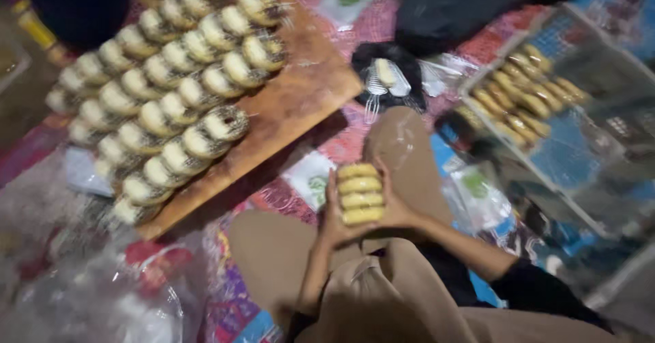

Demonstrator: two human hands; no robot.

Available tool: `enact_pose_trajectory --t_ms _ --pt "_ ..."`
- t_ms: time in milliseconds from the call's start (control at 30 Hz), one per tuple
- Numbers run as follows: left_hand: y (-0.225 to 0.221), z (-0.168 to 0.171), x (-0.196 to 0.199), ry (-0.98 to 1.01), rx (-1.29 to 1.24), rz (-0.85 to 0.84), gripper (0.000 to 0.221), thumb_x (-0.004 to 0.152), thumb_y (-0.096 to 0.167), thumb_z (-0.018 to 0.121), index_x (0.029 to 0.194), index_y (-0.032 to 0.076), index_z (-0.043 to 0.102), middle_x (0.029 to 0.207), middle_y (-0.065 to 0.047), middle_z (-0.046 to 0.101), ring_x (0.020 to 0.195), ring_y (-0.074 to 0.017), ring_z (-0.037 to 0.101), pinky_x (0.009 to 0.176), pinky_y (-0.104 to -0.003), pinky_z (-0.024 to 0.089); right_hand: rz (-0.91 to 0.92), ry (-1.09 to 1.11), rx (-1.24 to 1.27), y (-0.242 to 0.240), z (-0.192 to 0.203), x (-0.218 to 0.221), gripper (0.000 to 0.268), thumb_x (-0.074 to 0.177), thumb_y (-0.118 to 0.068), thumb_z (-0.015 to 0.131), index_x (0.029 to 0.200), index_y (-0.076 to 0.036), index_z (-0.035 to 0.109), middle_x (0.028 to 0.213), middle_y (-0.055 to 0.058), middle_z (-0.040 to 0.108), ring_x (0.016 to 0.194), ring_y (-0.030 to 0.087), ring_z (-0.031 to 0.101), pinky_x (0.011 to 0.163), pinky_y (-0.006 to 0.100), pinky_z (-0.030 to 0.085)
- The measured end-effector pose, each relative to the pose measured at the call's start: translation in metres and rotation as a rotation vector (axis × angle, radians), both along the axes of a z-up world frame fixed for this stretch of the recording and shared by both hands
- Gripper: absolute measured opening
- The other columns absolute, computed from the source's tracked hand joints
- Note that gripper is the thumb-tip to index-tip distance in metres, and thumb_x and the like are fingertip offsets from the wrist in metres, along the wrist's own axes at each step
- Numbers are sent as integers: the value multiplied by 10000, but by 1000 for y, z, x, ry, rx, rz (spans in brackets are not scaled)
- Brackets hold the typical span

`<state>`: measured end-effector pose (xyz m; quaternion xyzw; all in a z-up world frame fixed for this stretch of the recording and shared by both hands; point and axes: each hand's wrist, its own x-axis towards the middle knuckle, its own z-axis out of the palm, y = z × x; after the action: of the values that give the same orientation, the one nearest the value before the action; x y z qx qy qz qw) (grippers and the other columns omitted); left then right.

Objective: The person grates a block of white cheese over a wooden board filled with ring-shaped pastries using a handheld metal grater. The person then picks up a pastry and places it into a small plastic bag.

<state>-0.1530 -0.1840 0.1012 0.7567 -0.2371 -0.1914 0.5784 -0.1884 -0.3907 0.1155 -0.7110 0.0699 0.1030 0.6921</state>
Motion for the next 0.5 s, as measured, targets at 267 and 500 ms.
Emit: enact_pose_trajectory --t_ms 267,500 --pt "-97 -14 -51 -319 -96 -378 1491 580 591 968 1619 -22 92 1613 -248 328 1528 -417 295 1294 -545 143 201 -487 -700 -106 40 -88 1167 663 -510 923 1571 -94 320 1662 248 206 1561 450 180 1259 560 135" --pt "-183 38 -47 -405 -279 -470 1431 593 483 958 1625 130 32 1644 -99 217 1555 -312 203 1312 -531 106 -154 -524 -412 -172 44 -124 900 637 -468 936 1406 -176 570 1573 181 410 1498 401 379 1282 499 278"
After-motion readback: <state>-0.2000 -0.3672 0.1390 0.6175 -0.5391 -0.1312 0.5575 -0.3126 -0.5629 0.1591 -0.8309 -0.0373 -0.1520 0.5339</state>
